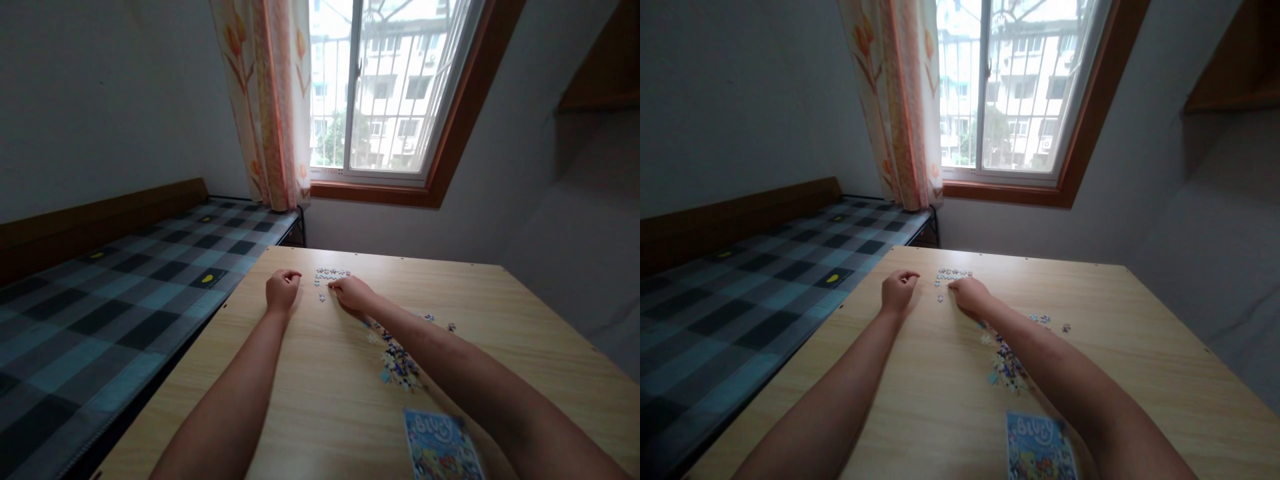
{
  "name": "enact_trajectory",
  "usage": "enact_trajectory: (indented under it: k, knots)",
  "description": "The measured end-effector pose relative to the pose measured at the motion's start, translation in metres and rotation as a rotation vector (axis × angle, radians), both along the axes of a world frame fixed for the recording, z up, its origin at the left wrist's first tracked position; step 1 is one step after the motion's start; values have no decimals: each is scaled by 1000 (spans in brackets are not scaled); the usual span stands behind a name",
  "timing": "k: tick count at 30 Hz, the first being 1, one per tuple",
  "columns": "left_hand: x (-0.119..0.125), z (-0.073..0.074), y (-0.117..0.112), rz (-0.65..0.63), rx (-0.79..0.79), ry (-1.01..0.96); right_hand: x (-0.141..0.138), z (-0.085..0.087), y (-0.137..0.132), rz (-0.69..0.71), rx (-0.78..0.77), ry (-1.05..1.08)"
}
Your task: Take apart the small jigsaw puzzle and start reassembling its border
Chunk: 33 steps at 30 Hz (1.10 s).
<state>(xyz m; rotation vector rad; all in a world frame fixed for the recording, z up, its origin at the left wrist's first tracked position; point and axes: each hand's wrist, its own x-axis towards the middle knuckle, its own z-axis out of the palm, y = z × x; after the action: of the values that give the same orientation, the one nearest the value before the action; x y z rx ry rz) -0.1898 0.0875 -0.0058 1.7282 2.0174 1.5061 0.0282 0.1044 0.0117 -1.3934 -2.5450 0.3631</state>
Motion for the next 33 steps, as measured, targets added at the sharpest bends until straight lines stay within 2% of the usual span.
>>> enact_trajectory:
  k: [5,10,13,17,20,24,26,29,33]
  knots:
    - [-1,-1,1,43,0,-23,-14,-4,8,-15,2,47]
    - [-1,-3,2,37,-14,-33,-13,-3,4,-12,32,117]
    - [-3,-3,3,35,-10,-38,-10,-2,-5,59,27,176]
    - [-4,-2,3,51,-41,-16,-7,-3,-18,161,10,98]
    - [2,0,0,33,-77,105,-1,-2,-22,128,12,29]
    - [26,4,-7,-97,-128,440,9,0,-17,-2,16,-4]
    - [38,5,-9,-118,-142,573,12,0,-12,-35,15,-3]
    - [47,4,-11,-135,-161,659,11,-1,-7,-62,14,12]
    - [45,0,-8,-170,-186,655,8,-2,-4,-86,19,52]
